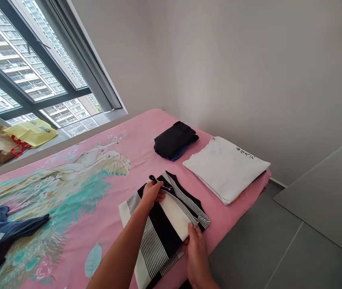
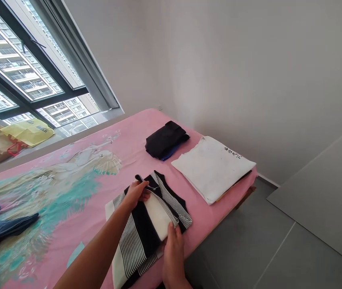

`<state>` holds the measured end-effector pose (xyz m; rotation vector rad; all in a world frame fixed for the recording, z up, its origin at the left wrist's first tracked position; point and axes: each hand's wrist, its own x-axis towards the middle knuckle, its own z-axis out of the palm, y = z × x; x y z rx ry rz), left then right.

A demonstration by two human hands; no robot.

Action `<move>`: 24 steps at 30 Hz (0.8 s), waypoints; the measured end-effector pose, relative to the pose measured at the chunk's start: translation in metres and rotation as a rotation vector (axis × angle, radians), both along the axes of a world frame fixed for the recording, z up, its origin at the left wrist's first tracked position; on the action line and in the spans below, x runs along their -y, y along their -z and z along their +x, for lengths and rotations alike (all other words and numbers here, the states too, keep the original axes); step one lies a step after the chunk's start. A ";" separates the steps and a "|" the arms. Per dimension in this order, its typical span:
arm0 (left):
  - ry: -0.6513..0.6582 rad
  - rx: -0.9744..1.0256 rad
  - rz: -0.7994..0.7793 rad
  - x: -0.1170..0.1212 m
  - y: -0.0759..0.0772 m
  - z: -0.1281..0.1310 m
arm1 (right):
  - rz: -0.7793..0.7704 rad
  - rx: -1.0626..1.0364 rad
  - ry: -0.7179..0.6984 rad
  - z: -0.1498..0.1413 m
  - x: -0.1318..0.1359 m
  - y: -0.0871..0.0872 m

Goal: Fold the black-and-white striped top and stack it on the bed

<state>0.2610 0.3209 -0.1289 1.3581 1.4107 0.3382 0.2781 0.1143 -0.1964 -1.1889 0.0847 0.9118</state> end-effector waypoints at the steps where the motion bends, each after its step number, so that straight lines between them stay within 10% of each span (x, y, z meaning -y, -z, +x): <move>1: 0.019 -0.004 0.004 -0.002 0.003 0.003 | -0.024 -0.066 0.002 0.004 -0.001 -0.002; 9: 0.194 -0.098 0.159 0.001 0.028 0.010 | 0.031 -0.255 0.001 0.014 -0.004 -0.011; 17: 0.445 -0.269 0.671 0.017 0.023 -0.015 | 0.107 -0.299 -0.063 0.012 0.016 -0.010; 24: 0.737 -0.633 0.741 0.011 0.039 -0.008 | -0.067 0.151 -0.173 0.031 0.066 -0.010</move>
